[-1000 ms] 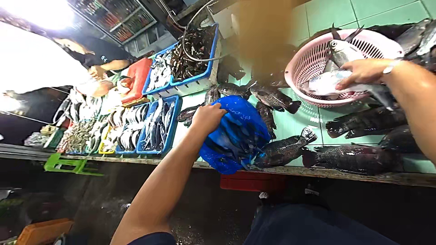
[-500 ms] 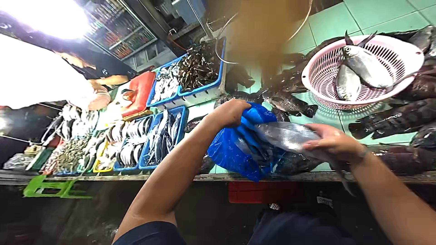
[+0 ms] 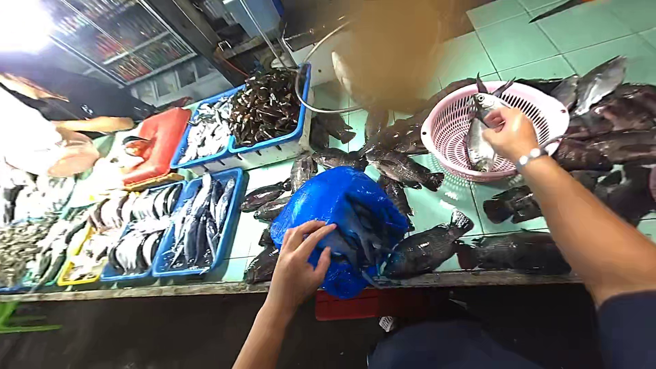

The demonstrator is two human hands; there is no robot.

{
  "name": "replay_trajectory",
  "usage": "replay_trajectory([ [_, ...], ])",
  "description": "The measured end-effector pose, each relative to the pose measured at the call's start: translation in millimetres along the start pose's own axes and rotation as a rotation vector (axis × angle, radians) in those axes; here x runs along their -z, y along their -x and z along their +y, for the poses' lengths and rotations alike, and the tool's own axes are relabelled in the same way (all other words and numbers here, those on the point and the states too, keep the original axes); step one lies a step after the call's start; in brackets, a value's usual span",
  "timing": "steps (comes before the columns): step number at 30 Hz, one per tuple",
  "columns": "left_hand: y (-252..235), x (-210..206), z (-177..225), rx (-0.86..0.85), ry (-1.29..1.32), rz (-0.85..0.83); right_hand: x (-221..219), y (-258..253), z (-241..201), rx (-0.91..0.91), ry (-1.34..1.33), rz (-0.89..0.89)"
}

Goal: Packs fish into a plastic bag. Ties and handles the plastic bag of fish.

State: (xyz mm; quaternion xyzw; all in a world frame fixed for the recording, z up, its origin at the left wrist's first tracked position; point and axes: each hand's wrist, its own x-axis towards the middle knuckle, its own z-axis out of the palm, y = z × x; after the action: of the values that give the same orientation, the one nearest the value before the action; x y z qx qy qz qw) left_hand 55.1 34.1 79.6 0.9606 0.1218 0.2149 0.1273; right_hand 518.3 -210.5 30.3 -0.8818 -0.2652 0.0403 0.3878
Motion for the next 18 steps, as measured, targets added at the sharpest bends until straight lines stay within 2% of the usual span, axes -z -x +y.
replay_trajectory([
  [2,16.8,-3.7,10.6,0.081,-0.007,0.093,9.5,-49.3,40.1,-0.211,0.116,0.012],
  [4,27.2,-4.4,20.2,0.154,-0.044,0.155,1.4,-83.5,68.9,-0.337,0.175,-0.053],
  [8,44.4,-11.3,35.8,0.278,-0.049,0.19,-19.0,-110.6,80.0,-0.39,0.304,-0.25],
  [10,48.2,-17.6,40.4,0.316,-0.048,0.2,-22.5,-110.7,80.3,-0.379,0.312,-0.336],
  [13,42.5,-20.1,45.4,0.341,-0.118,0.202,-27.7,-112.8,92.2,-0.286,0.147,-0.276],
  [15,34.9,-16.6,53.8,0.327,-0.181,0.201,-26.4,-114.4,101.5,-0.157,0.057,-0.247],
  [18,15.3,-7.5,64.8,0.269,-0.248,0.191,6.3,-110.4,62.4,-0.001,-0.009,-0.295],
])
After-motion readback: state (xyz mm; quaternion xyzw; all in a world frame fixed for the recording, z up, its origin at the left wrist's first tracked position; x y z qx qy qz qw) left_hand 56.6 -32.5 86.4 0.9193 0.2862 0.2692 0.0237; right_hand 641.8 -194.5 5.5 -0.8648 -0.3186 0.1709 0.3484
